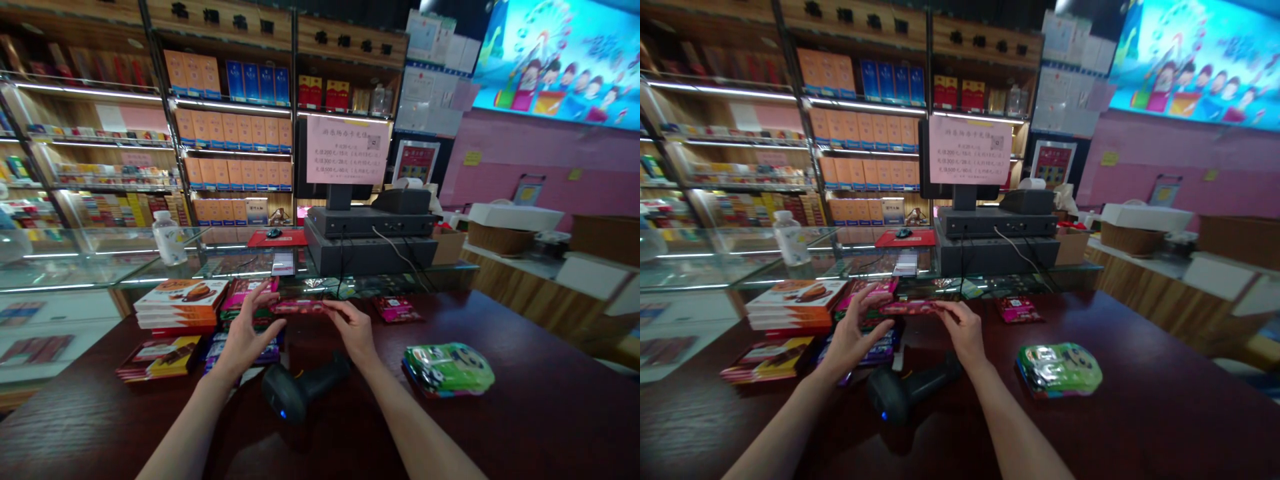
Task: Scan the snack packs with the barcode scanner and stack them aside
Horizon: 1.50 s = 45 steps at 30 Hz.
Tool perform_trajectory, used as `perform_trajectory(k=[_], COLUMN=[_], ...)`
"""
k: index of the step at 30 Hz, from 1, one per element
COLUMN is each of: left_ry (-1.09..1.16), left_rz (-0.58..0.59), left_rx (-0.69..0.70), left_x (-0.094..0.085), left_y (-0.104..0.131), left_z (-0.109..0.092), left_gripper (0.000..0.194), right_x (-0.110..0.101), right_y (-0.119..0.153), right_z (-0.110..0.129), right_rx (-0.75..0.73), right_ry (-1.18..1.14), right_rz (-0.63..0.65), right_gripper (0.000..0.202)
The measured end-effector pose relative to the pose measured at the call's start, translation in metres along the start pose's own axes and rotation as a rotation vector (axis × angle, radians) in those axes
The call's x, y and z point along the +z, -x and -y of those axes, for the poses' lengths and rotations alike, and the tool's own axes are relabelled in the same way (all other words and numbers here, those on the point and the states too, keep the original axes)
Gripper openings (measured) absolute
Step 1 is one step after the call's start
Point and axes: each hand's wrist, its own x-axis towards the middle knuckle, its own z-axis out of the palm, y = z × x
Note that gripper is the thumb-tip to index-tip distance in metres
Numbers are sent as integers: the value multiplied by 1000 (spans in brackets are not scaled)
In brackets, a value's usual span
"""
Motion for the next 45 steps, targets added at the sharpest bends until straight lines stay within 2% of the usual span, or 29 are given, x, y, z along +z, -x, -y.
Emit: perform_trajectory(k=[5, 11, 14, 17, 22, 26, 29, 35, 45], left_ry=[36, -189, -304, -396, -521, -587, -620, -652, -676], left_rz=[16, -44, 25, 75, 117, 94, 59, 81, 39], left_rx=[63, 159, 281, 343, 326, 342, 371, 361, 374], left_x=[10, 5, 2, 2, 6, 6, 4, -2, -7], left_y=[-1, 0, 0, -1, 1, 1, 0, -1, -1], left_z=[3, 5, 5, 3, 3, 5, 4, -2, -2], left_gripper=[75, 68, 64, 74, 99, 105, 103, 94, 84], right_x=[10, 13, 11, 11, 12, 17, 21, 25, 11], right_y=[5, 3, 0, -2, -3, -1, 2, 4, -4], right_z=[10, 26, 28, 27, 24, 25, 27, 24, 11], right_rx=[53, 230, 277, 304, 334, 371, 408, 459, 514], right_ry=[65, 53, -36, -138, -275, -401, -487, -540, -561], right_rz=[-7, -50, -78, -93, -112, -62, -15, 25, 125], right_gripper=[11, 24, 27, 27, 27, 26, 26, 27, 37])
